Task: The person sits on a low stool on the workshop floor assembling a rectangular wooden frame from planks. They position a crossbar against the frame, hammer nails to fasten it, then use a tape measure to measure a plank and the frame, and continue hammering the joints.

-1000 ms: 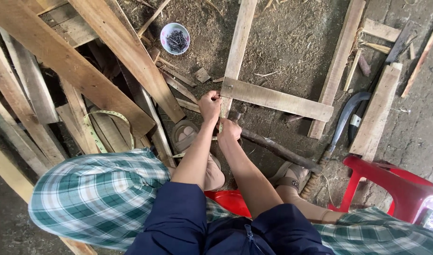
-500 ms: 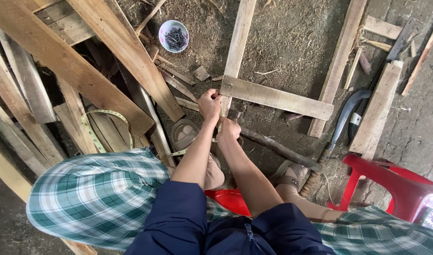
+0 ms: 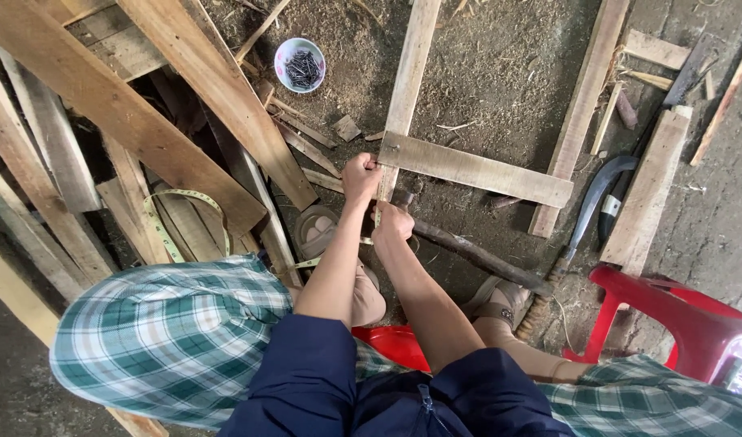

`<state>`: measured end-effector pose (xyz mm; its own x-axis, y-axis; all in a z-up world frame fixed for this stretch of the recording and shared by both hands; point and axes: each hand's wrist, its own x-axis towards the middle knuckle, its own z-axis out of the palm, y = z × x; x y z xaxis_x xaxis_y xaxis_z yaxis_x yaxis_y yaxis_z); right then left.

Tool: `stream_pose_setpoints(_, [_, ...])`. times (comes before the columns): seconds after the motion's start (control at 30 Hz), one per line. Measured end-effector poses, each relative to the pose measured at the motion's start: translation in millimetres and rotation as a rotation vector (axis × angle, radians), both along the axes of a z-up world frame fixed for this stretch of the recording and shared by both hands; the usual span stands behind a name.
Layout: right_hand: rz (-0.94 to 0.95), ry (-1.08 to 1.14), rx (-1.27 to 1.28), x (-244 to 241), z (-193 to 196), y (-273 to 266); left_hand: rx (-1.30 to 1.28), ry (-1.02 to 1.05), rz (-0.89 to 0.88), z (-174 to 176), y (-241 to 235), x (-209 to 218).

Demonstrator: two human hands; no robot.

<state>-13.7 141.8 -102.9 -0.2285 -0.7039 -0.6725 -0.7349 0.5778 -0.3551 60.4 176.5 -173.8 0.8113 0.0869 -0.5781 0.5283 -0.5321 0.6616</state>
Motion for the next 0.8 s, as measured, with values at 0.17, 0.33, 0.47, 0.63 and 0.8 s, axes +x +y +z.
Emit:
stream_pose_setpoints(0.17, [-0.021, -0.073, -0.003, -0.5, 7.4, -1.1, -0.067, 0.027, -0.06, -1.2, -0.2, 8.6])
stream_pose_setpoints(0.33, [-0.092, -0.151, 0.048, -0.9, 4.6, -7.4, 0.116, -0.106, -0.075, 11.1, -5.3, 6.5])
stream_pose_setpoints(0.47, [-0.062, -0.157, 0.116, -10.8, -16.4, -18.9, 0.118, -0.12, -0.076, 11.9, -8.0, 2.7])
stream_pose_setpoints(0.63, [-0.003, -0.375, 0.292, -21.6, 48.0, -46.0, 0.178, -0.301, -0.043, 36.8, -13.1, -5.8])
stream_pose_setpoints(0.8, [-0.122, -0.642, 0.295, -46.1, 98.1, -148.8, 0.174, -0.418, -0.07, 29.1, -15.9, -7.0])
